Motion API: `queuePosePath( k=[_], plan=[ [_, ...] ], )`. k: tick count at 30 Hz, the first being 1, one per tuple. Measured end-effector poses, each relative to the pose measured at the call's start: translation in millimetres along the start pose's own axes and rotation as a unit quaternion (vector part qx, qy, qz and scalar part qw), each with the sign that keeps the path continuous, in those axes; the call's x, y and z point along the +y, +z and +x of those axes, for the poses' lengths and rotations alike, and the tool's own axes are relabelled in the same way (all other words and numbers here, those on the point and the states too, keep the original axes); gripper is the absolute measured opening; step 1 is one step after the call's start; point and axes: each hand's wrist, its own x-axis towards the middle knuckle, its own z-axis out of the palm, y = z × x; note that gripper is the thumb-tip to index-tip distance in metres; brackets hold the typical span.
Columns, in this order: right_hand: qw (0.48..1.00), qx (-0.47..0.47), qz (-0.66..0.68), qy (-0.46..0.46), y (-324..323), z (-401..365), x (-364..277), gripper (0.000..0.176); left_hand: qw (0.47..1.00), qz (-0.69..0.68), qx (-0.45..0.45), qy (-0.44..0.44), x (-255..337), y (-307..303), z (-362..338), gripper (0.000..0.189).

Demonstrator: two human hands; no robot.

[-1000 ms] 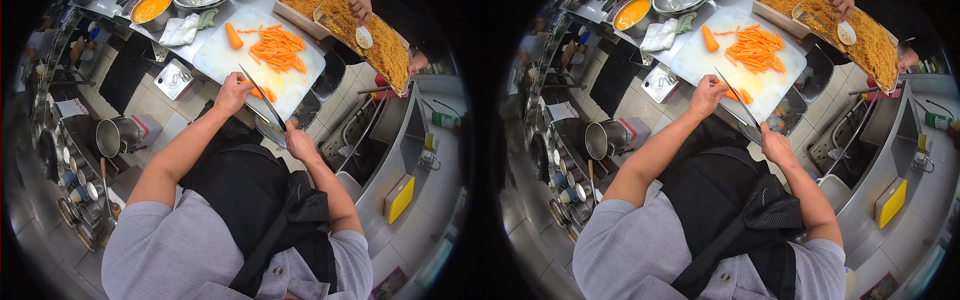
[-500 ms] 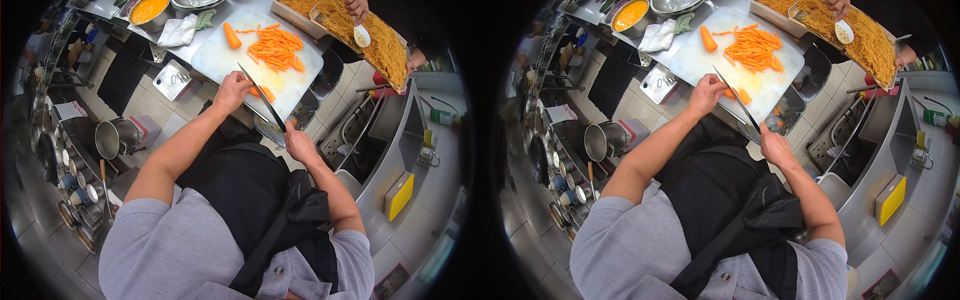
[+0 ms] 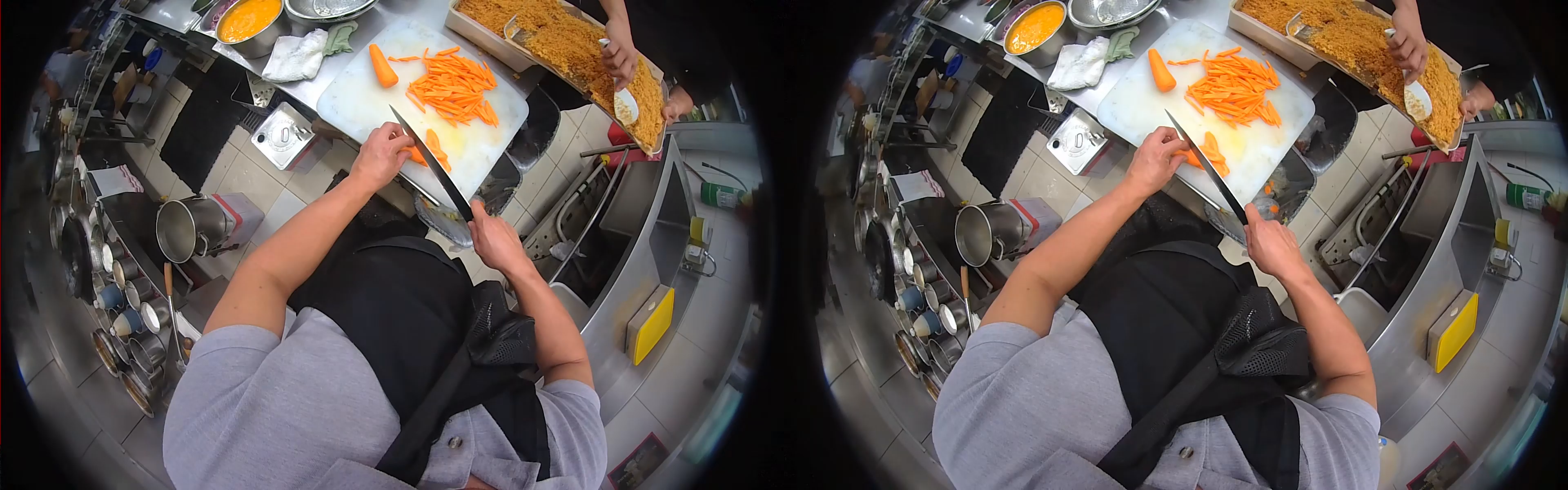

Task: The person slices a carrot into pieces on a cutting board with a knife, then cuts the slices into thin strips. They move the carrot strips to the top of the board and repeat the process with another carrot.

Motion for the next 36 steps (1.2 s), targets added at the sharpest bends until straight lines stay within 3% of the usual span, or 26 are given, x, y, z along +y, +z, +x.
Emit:
queuePosePath(
  k=[8,18,27,29,31,33,36],
  plan=[
    [1.000,0.012,-0.003,0.008,38.4,28.3,8.6,0.019,1.000,-0.013,-0.001,-0.001,0.6,-1.4,-0.1,0.024],
    [1.000,-0.009,-0.008,0.024,-6.6,-1.6,-15.0,0.018,1.000,-0.018,0.008,-0.011,-0.8,-3.9,-0.8,0.026],
    [1.000,0.002,-0.010,0.014,41.4,38.6,-2.5,0.023,0.999,-0.035,0.017,-0.001,-0.8,-5.4,-0.4,0.022],
    [1.000,0.002,0.011,0.018,35.3,45.0,2.6,0.023,0.999,-0.035,0.021,-0.001,-2.5,-5.4,0.2,0.022],
    [0.988,-0.056,0.144,-0.016,28.7,51.1,23.7,0.024,0.999,-0.039,0.027,-0.001,-2.1,-4.4,-0.8,0.021],
    [0.993,-0.019,0.109,-0.044,25.1,38.1,22.0,0.023,0.997,-0.067,0.013,-0.022,-4.6,-7.4,-0.8,0.020],
    [1.000,0.002,-0.010,0.005,1.1,8.3,-7.9,0.022,0.997,-0.067,0.024,-0.025,-10.7,-5.1,-2.9,0.022]
  ],
)
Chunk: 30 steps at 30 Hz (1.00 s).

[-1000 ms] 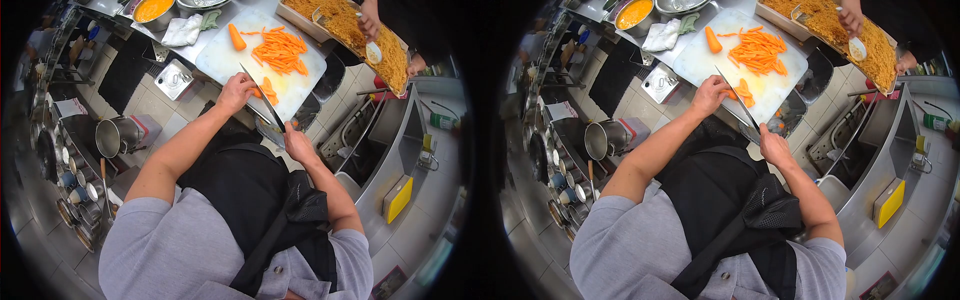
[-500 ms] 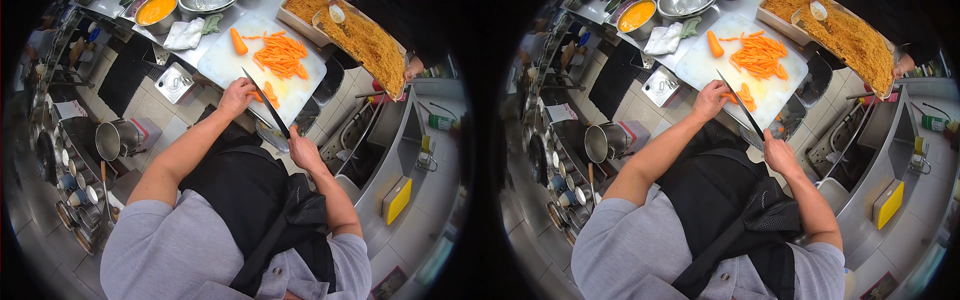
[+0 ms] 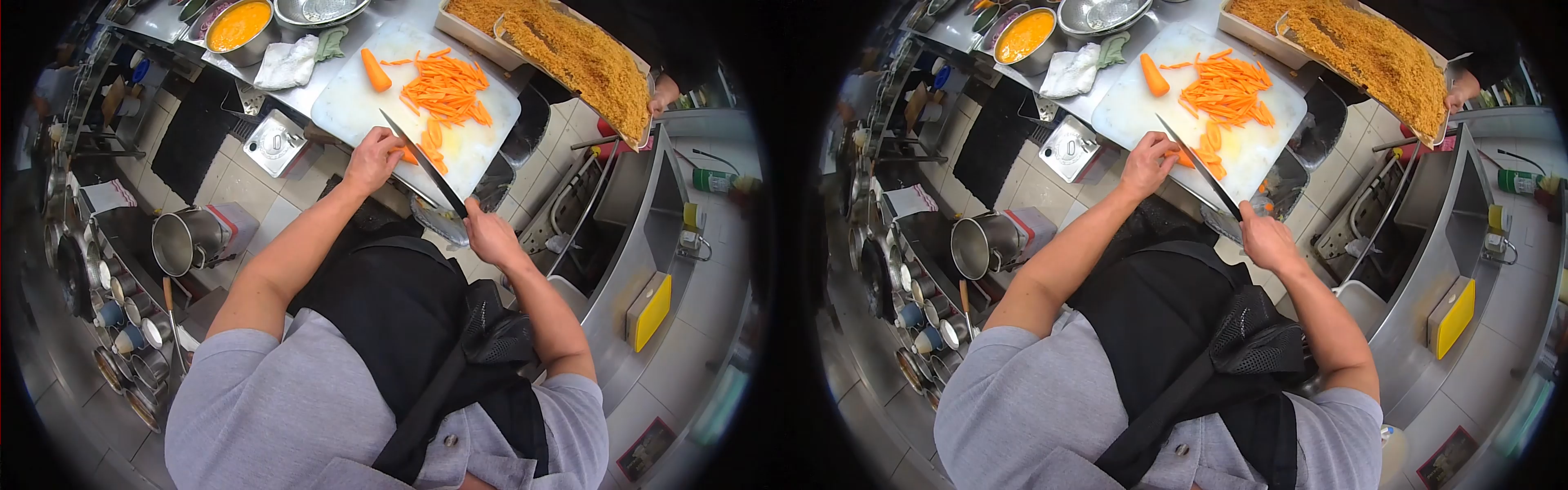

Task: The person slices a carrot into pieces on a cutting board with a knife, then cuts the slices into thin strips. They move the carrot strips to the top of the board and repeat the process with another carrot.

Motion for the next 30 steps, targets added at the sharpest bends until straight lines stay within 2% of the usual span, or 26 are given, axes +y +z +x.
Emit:
queuePosePath(
  k=[8,12,17,19,21,25,28,30],
  plan=[
    [0.999,-0.033,-0.030,0.018,-15.0,-19.8,-15.9,0.023,1.000,-0.021,0.007,0.014,-10.8,2.2,-6.4,0.027],
    [0.999,-0.038,-0.027,0.017,4.2,-6.4,-9.6,0.023,0.999,-0.013,0.021,0.020,-12.4,5.8,-8.9,0.027],
    [1.000,-0.002,-0.009,-0.002,41.9,32.5,0.6,0.019,0.999,-0.021,0.021,0.021,-12.2,6.2,-7.3,0.027],
    [1.000,-0.011,0.002,0.004,28.2,28.9,-5.5,0.019,0.999,-0.022,0.027,0.031,-13.3,5.7,-9.0,0.027],
    [1.000,-0.017,0.008,0.012,10.8,22.7,-8.5,0.020,0.999,-0.029,0.021,-0.010,-11.8,6.9,-7.4,0.026],
    [0.999,-0.025,-0.003,0.020,-11.7,-0.8,-22.9,0.021,0.999,-0.025,0.024,-0.016,-11.7,6.3,-9.1,0.025],
    [0.999,-0.023,-0.011,0.019,-12.0,-8.7,-23.8,0.020,0.999,-0.026,0.023,-0.011,-11.8,4.5,-6.2,0.025],
    [0.999,-0.026,-0.014,0.018,-7.1,-6.9,-22.5,0.019,0.998,-0.045,0.002,-0.046,-11.8,4.2,-8.0,0.025]
  ],
)
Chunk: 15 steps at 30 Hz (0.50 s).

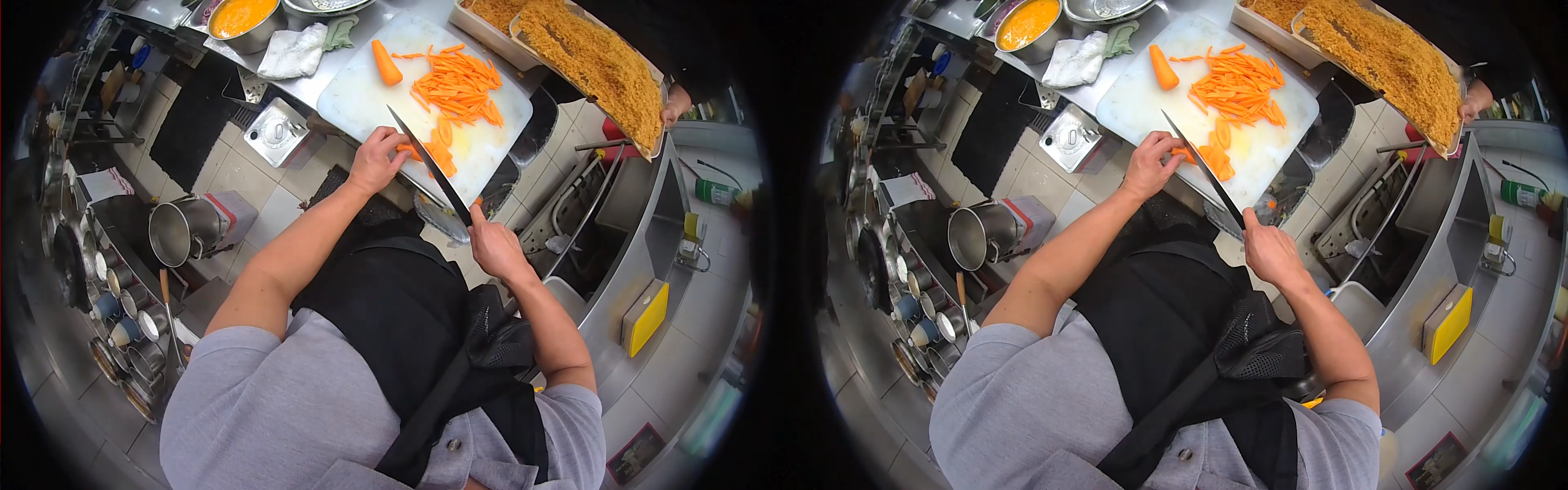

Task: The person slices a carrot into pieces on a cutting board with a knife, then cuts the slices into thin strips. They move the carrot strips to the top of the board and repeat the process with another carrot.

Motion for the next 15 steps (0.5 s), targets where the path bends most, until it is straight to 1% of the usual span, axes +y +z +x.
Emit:
queuePosePath(
  k=[3,5,8,11,13,15],
  plan=[
    [1.000,-0.014,0.018,0.006,13.6,9.6,2.6,0.024,1.000,-0.003,0.004,0.008,-2.2,0.8,-0.1,0.024],
    [1.000,0.016,0.026,-0.008,36.1,23.7,9.6,0.023,1.000,-0.006,-0.001,0.005,0.4,-0.6,-0.4,0.024],
    [1.000,0.022,0.013,0.006,51.9,44.2,10.7,0.020,1.000,-0.008,0.002,0.007,2.0,-1.5,-2.4,0.021],
    [0.999,0.010,0.034,0.005,38.4,42.1,12.7,0.020,1.000,-0.021,0.018,0.014,-2.7,0.9,-4.5,0.018],
    [0.999,0.019,0.032,-0.001,28.8,37.4,14.4,0.020,0.999,-0.033,0.029,0.021,-0.4,1.5,0.3,0.017],
    [0.999,0.020,0.029,-0.009,20.1,27.4,8.6,0.019,0.999,-0.026,0.038,0.002,1.6,1.6,-3.0,0.015]
  ],
)
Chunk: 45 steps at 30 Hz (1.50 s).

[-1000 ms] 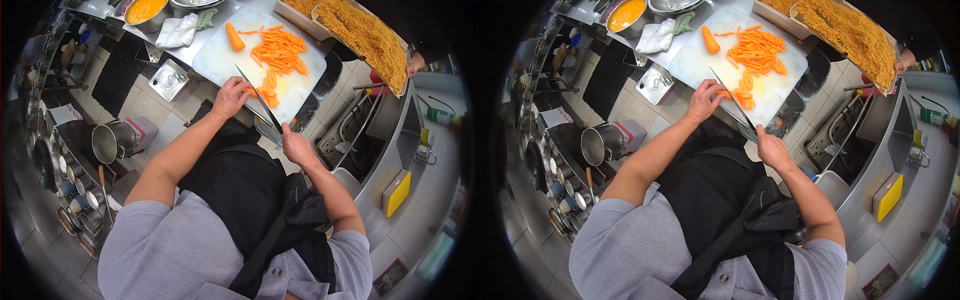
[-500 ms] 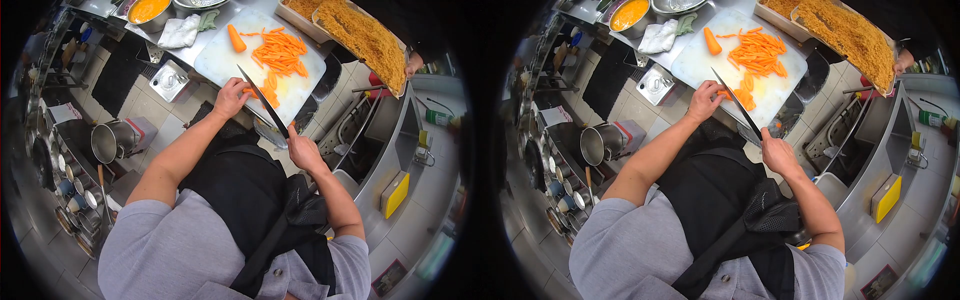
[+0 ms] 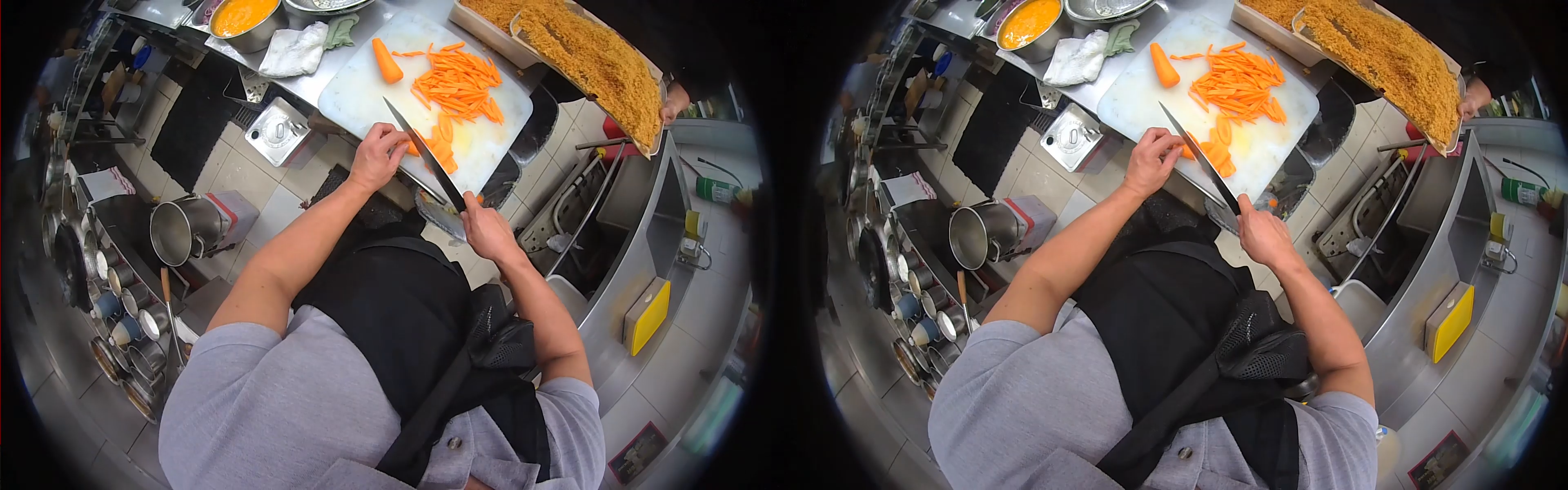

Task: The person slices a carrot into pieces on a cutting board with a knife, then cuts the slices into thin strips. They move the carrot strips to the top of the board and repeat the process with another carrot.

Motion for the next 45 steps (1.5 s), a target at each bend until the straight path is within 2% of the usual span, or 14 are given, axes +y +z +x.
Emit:
queuePosePath(
  k=[8,14,22,25,29,34,35,40,45],
  plan=[
    [0.999,-0.017,-0.023,0.025,-19.5,-22.1,-20.0,0.018,1.000,-0.019,-0.007,-0.006,-3.2,1.2,1.1,0.014],
    [1.000,0.000,-0.017,0.006,31.9,15.1,3.7,0.020,1.000,-0.025,-0.007,0.000,-4.5,1.6,3.4,0.013],
    [0.999,-0.025,-0.026,0.007,-18.7,-9.1,-13.5,0.020,1.000,-0.029,-0.005,-0.006,-5.6,-0.9,2.5,0.013],
    [0.999,-0.024,-0.039,0.009,-26.0,-18.6,-18.3,0.020,0.999,-0.014,0.008,0.029,-4.6,-0.4,4.1,0.012],
    [0.998,-0.038,-0.036,0.024,-25.7,-20.5,-24.6,0.019,0.999,-0.044,-0.004,-0.005,-3.5,-1.3,3.8,0.013],
    [1.000,-0.019,-0.017,0.008,19.9,8.3,-8.6,0.020,0.998,-0.053,-0.016,-0.022,-1.2,-3.2,2.6,0.013],
    [1.000,-0.009,-0.013,-0.002,25.3,16.7,-4.7,0.020,0.999,-0.040,-0.007,-0.003,-1.6,-2.8,3.1,0.013],
    [1.000,-0.011,-0.021,0.010,1.8,12.1,-9.0,0.021,0.999,-0.042,0.005,0.026,-4.1,-3.3,1.9,0.014],
    [1.000,-0.005,-0.021,0.023,-13.7,-5.6,-19.1,0.021,0.999,-0.053,-0.006,0.003,-7.0,-3.0,0.2,0.015]
  ],
)
